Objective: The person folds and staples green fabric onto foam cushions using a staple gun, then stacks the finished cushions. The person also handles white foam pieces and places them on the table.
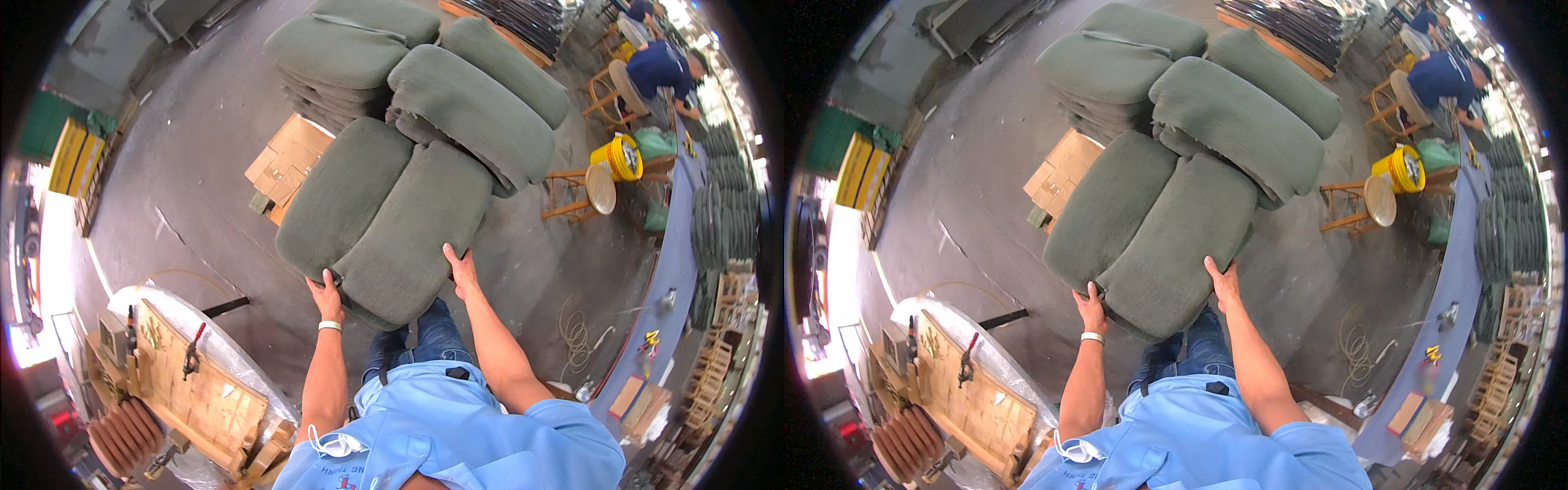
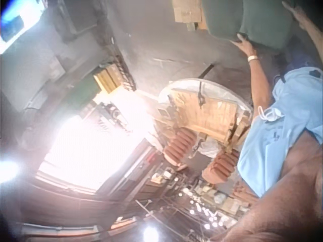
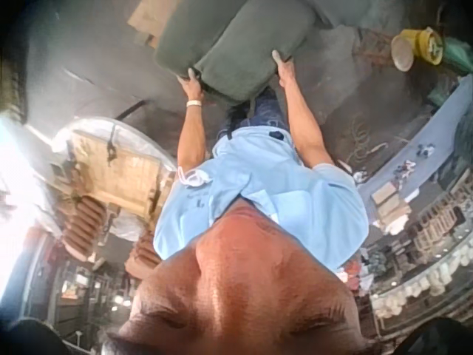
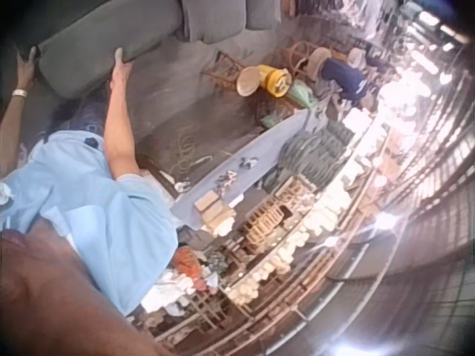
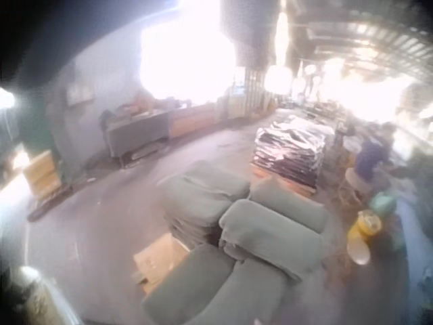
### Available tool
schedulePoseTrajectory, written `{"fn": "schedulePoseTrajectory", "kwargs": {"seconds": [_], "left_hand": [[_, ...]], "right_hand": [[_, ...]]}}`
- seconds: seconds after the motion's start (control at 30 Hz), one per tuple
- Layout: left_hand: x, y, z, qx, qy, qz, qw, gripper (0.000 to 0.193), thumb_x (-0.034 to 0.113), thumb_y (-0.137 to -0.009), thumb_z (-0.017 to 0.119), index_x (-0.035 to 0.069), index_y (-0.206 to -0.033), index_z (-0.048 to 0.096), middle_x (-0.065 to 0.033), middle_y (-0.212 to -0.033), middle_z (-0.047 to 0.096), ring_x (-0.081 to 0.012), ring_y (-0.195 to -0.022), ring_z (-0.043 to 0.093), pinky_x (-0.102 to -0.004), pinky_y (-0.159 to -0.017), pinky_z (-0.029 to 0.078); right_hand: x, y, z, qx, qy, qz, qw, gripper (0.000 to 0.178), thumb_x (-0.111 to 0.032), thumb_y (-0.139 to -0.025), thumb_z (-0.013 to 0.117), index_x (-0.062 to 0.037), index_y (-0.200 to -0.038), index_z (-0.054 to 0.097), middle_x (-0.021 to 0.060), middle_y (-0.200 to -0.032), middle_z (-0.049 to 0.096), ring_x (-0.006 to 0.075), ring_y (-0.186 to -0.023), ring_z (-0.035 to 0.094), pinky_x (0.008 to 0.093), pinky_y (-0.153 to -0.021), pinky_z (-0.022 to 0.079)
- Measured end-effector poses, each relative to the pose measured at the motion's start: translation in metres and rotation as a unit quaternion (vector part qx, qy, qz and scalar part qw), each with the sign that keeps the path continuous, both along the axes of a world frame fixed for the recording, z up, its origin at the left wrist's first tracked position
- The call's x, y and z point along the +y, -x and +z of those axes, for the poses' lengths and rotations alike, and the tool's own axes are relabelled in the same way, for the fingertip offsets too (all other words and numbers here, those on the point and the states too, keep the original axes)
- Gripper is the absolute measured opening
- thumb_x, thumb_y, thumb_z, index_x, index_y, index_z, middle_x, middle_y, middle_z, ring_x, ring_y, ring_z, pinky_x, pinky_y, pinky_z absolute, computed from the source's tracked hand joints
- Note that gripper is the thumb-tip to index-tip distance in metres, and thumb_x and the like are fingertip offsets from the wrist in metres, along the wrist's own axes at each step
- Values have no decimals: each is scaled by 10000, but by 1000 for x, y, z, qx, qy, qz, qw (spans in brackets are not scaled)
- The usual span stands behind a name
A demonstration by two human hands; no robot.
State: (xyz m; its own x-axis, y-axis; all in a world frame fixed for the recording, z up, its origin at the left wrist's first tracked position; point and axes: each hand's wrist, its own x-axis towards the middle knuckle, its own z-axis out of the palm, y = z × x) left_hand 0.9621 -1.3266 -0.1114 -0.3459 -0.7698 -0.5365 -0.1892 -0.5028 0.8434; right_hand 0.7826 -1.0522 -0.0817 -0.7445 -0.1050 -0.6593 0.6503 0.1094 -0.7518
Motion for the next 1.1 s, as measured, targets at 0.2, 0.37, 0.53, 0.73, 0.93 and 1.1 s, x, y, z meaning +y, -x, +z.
{"fn": "schedulePoseTrajectory", "kwargs": {"seconds": [0.2,0.37,0.53,0.73,0.93,1.1], "left_hand": [[-8,-16,15,-102,33,-93,990,756,271,-1036,659,57,-1631,245,-162,-1528,481,-295,-1308,541,-411,-1096,445],[14,-12,65,-72,237,-66,967,664,253,-1037,657,-5,-1575,366,-148,-1301,619,-256,-1131,627,-372,-994,504],[71,76,293,258,246,-256,899,617,423,-1057,588,-83,-1408,551,-191,-1206,672,-267,-964,693,-397,-911,547],[214,125,498,642,275,-501,511,691,664,-970,561,196,-1478,538,-40,-967,608,-185,-743,569,-391,-763,508],[416,205,543,697,86,-652,286,588,665,-1021,448,434,-1562,448,31,-823,553,-132,-622,465,-349,-638,437],[544,235,553,707,-87,-697,76,559,599,-1019,484,416,-1547,479,40,-765,537,-131,-592,450,-339,-612,448]], "right_hand": [[12,-15,2,-4,7,7,1000,1116,-579,-866,787,-81,-1647,163,219,-1589,416,366,-1424,461,539,-1134,412],[57,-54,2,-87,-2,115,990,887,-593,-927,700,-63,-1566,386,199,-1419,591,347,-1206,643,506,-973,536],[123,-108,-53,-59,-162,323,931,759,-643,-921,626,-30,-1369,641,219,-1311,679,346,-1111,711,437,-950,549],[224,-82,-46,25,-176,293,939,688,-613,-942,617,-46,-1329,662,183,-1250,721,340,-1169,685,450,-1015,517],[398,-95,-49,27,-142,-65,987,517,-482,-951,694,-55,-1241,665,99,-956,768,201,-759,737,372,-752,571],[514,-236,-34,-21,-149,-448,881,315,-347,-957,725,-85,-1130,698,78,-909,748,193,-735,736,353,-632,566]]}}
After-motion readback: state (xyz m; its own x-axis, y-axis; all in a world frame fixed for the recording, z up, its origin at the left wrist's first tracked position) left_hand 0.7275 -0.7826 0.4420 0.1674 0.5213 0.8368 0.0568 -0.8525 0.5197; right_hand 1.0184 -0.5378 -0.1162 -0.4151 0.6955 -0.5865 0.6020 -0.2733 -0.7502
